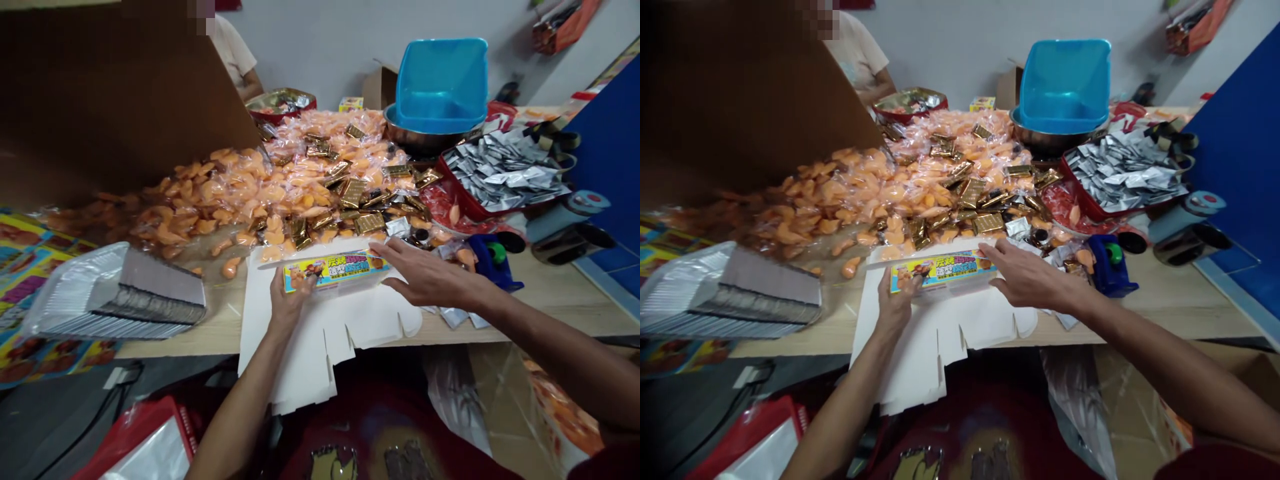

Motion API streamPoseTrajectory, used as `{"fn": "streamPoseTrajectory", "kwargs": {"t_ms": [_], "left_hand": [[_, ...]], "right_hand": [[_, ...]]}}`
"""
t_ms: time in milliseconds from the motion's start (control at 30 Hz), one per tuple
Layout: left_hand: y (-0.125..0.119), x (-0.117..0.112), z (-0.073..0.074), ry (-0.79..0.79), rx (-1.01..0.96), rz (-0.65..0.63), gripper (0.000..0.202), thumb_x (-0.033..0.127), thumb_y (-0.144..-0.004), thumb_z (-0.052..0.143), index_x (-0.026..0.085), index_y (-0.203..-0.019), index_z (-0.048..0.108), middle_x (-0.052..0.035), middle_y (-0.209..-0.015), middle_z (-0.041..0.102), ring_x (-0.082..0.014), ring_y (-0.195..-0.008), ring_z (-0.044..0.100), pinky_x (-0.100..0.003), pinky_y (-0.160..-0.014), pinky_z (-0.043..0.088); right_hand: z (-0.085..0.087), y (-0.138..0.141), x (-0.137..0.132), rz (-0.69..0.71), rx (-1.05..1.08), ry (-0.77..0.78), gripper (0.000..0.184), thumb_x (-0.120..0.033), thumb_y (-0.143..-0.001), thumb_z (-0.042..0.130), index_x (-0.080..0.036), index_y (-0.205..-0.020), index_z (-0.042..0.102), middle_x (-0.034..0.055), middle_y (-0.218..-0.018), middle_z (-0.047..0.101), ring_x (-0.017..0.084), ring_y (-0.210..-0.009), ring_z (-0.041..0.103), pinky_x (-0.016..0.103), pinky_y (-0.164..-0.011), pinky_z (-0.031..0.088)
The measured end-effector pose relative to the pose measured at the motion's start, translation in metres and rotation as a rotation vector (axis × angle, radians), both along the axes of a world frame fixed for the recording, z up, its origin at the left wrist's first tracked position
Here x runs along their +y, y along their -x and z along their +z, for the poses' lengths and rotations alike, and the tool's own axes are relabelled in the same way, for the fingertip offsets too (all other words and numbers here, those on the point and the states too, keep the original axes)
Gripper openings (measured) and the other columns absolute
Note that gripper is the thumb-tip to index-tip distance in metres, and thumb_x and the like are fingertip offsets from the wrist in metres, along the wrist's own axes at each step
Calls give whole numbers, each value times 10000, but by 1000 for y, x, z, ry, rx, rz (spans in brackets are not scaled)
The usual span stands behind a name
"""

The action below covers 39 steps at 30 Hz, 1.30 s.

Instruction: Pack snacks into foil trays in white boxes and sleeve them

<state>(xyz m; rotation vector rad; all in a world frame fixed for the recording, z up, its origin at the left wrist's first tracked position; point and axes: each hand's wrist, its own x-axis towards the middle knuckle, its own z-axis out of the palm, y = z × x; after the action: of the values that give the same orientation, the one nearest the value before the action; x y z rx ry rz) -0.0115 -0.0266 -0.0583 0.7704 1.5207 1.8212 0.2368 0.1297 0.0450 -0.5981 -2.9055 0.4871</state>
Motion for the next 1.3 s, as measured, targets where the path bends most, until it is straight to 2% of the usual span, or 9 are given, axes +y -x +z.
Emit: {"fn": "streamPoseTrajectory", "kwargs": {"t_ms": [133, 233, 333, 433, 633, 800, 1000, 1200, 1300], "left_hand": [[33, -2, 14, -56, 137, -30, 513, 436, -810, 847, 222, -1229, 642, -64, -1159, 697, -185, -966, 690, -289, -833, 601], [68, -9, 47, -37, 566, -33, 309, 433, -905, 740, 208, -1115, 729, -76, -1111, 723, -200, -1017, 672, -299, -908, 553], [83, -13, 82, 180, 930, -78, 267, 442, -944, 659, 199, -890, 756, -37, -812, 719, -182, -779, 647, -271, -746, 496], [76, -9, 95, 382, 914, -133, 283, 420, -959, 563, 199, -843, 695, 14, -610, 608, -154, -550, 528, -249, -539, 357], [70, -3, 82, 483, 947, -164, 234, 370, -898, 548, 199, -919, 706, -5, -676, 666, -188, -586, 555, -269, -558, 369], [61, -5, 73, 197, 581, -249, 515, 411, -913, 672, 225, -1390, 620, -101, -1320, 692, -238, -1075, 679, -324, -871, 555], [50, -1, 36, -89, 129, -264, 350, 529, -931, 708, 188, -876, 654, -117, -1352, 644, -272, -1204, 653, -388, -996, 549], [63, 7, 67, 103, 911, -485, 376, 470, -1049, 550, 254, -1274, 760, -136, -1479, 603, -336, -1485, 464, -546, -1242, 341], [50, 22, 83, 81, 1374, -581, 401, 459, -1047, 567, 318, -1394, 709, -130, -1454, 632, -345, -1359, 576, -555, -1156, 427]], "right_hand": [[-27, -4, 6, 41, 258, 40, 463, -271, -1019, 550, -217, -1478, 527, 166, -1473, 613, 331, -1354, 608, 554, -1117, 530], [-36, -1, 9, 17, 317, 54, 434, -273, -1010, 592, -221, -1439, 562, 154, -1403, 674, 323, -1265, 672, 548, -1072, 565], [-33, 5, 7, -11, 312, 43, 411, -250, -990, 606, -186, -1396, 595, 169, -1389, 688, 329, -1246, 687, 532, -1045, 581], [-26, 10, 2, -26, 296, 45, 406, -216, -979, 594, -151, -1380, 605, 191, -1379, 689, 332, -1231, 695, 516, -1031, 585], [-25, 13, -3, -48, 294, 78, 394, -229, -984, 600, -162, -1372, 602, 179, -1361, 687, 328, -1217, 688, 511, -1023, 577], [-29, 11, 4, 30, 299, 71, 447, -266, -996, 601, -177, -1432, 564, 172, -1312, 666, 318, -1200, 659, 513, -1027, 558], [-31, 10, 16, 252, 275, 40, 540, -278, -1075, 476, -282, -1615, 471, 144, -1353, 601, 279, -1219, 615, 489, -1056, 545], [-54, 15, 25, 262, 263, -1, 532, -298, -1109, 393, -281, -1638, 446, 142, -1497, 534, 291, -1408, 521, 509, -1147, 503], [-52, 16, 12, 193, 300, 10, 491, -280, -1109, 386, -265, -1577, 534, 140, -1510, 542, 276, -1439, 510, 491, -1188, 468]]}}
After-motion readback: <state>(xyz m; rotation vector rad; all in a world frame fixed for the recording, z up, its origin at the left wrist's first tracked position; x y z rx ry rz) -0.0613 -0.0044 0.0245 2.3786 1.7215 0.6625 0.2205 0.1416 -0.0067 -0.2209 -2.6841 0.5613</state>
